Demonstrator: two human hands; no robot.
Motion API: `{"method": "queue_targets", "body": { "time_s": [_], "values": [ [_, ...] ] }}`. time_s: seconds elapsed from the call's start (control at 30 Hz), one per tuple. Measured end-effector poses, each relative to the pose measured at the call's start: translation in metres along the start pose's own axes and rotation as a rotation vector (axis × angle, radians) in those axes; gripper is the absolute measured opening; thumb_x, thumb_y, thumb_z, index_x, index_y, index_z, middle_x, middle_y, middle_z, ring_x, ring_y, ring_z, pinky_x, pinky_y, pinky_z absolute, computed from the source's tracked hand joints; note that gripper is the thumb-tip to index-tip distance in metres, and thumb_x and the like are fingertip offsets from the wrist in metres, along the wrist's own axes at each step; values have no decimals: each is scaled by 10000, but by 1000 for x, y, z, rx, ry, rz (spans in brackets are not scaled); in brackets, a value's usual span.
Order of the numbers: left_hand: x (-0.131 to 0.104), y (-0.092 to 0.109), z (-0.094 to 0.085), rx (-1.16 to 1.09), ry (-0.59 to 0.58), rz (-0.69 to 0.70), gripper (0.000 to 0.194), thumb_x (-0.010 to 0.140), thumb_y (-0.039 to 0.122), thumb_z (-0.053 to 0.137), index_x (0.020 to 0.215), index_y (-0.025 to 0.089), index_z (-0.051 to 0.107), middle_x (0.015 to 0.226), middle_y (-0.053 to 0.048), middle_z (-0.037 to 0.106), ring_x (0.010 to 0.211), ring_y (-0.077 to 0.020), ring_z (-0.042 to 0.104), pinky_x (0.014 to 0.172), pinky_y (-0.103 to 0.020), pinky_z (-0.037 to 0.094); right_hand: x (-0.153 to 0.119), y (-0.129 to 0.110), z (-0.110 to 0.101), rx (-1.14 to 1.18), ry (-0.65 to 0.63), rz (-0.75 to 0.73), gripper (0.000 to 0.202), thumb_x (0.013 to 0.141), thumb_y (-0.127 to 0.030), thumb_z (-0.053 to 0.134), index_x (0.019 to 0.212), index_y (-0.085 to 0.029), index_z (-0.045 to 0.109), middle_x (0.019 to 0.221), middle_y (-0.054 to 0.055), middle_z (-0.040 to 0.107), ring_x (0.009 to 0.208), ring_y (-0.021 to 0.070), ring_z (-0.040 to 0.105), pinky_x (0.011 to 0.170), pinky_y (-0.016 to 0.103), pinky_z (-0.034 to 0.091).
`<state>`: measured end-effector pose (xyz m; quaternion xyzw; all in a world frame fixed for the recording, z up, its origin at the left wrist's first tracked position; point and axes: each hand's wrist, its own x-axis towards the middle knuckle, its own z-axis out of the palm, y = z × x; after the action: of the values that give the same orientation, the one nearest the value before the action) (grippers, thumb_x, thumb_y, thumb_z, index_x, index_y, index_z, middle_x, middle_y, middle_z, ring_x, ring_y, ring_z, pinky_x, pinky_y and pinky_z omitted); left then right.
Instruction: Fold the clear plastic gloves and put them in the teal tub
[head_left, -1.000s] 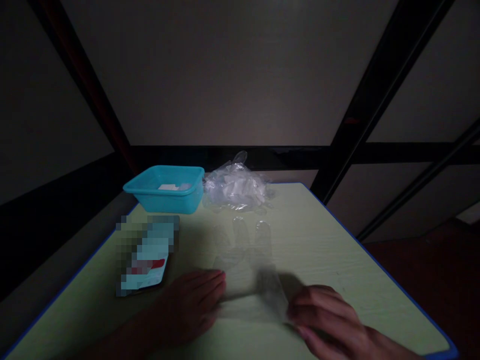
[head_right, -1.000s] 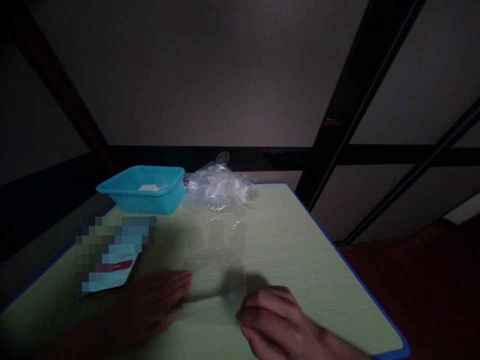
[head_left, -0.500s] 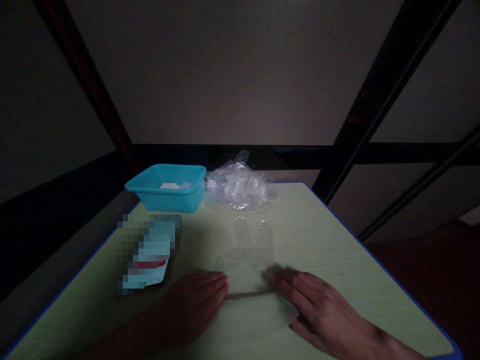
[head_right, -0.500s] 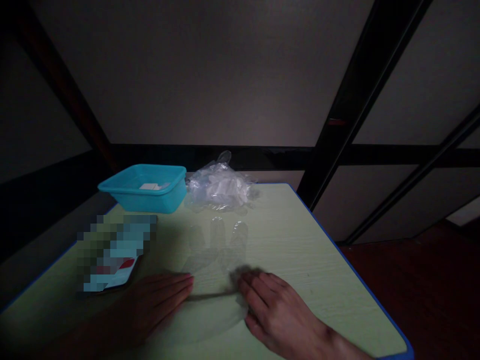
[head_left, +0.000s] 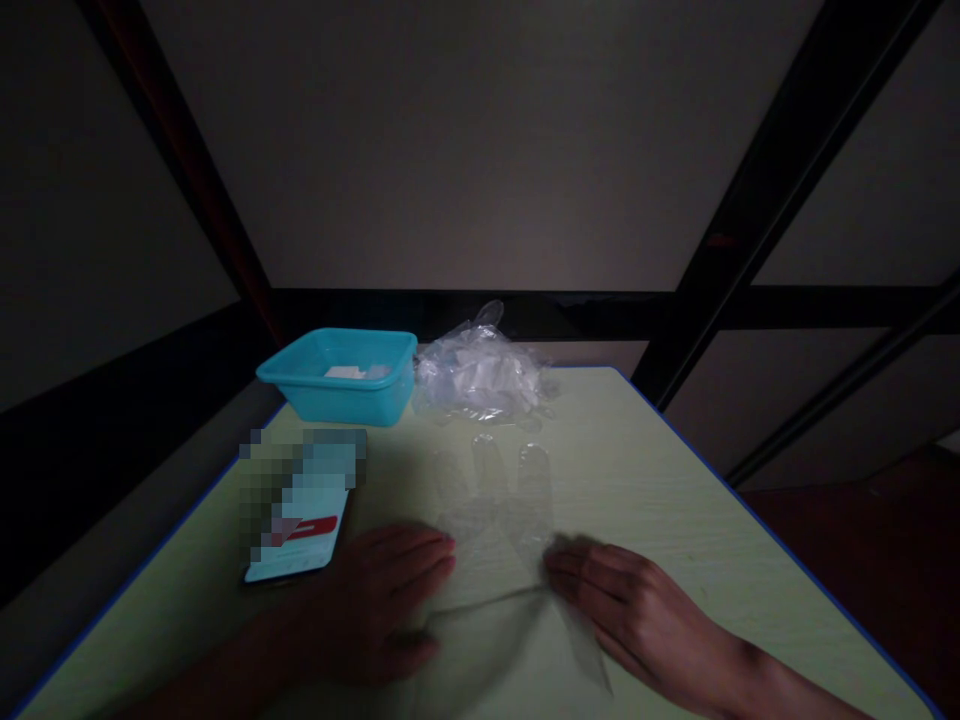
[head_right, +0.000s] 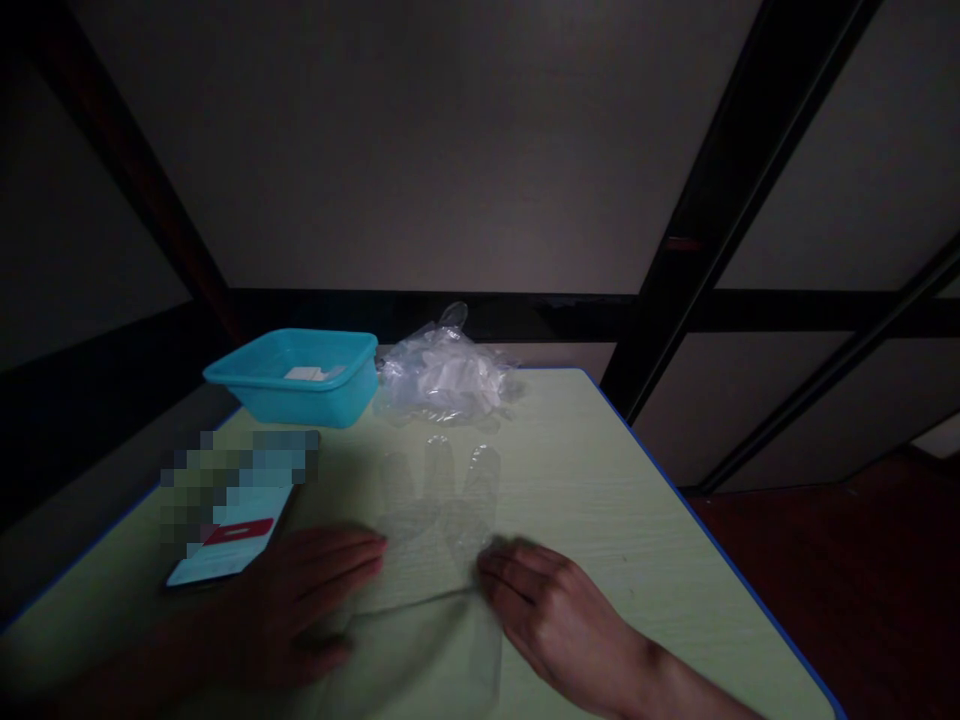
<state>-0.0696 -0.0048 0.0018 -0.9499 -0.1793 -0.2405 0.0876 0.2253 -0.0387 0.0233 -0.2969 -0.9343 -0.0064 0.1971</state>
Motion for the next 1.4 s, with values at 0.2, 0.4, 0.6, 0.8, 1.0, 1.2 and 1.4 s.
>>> {"method": "queue_targets", "body": {
  "time_s": [0.2,0.4,0.6,0.8,1.0,1.2,1.4],
  "values": [
    [7,-1,-8,103,63,-21,274,862,318,458,994,116,587,901,-107,701,821,-217,658,714,-329,555,-2,3,4,-4,7,9,307,911,-147,347,988,-119,643,993,98,689,892,200,646,793,344,549],
    [13,3,-5,97,123,-52,213,909,185,407,901,128,613,827,-66,701,760,-169,653,714,-292,553,-1,4,4,-19,11,-17,345,928,-153,304,967,-119,646,997,101,687,889,191,642,792,328,541],
    [19,4,-7,-26,86,-49,306,937,130,333,837,125,622,762,-65,684,681,-145,629,647,-252,546,1,4,2,-16,-13,-14,354,932,-153,292,960,-121,643,978,89,690,851,190,641,768,312,539],
    [12,0,3,-270,106,-205,219,896,148,421,860,140,636,778,-59,683,685,-141,633,627,-238,530,8,8,-6,55,-138,26,355,936,-178,274,920,-131,626,860,91,680,747,193,619,683,333,516],
    [15,-5,6,-524,52,-461,205,793,104,471,782,165,666,801,-46,696,719,-136,653,646,-223,515,21,21,-19,264,-308,150,346,952,-234,294,801,-148,593,720,58,612,670,166,573,609,295,440],
    [16,-9,-1,-529,-10,-444,202,795,106,467,803,158,662,815,-53,712,750,-145,667,673,-236,517,31,35,-25,399,-354,156,286,934,-190,363,736,-153,567,675,20,584,608,123,533,556,256,376],
    [13,-9,-7,-304,-95,-185,227,865,112,433,908,169,648,910,-42,718,789,-159,665,739,-279,511,28,27,-25,215,-377,56,267,928,-173,350,824,-147,595,737,58,613,680,170,567,609,305,419]
  ]
}}
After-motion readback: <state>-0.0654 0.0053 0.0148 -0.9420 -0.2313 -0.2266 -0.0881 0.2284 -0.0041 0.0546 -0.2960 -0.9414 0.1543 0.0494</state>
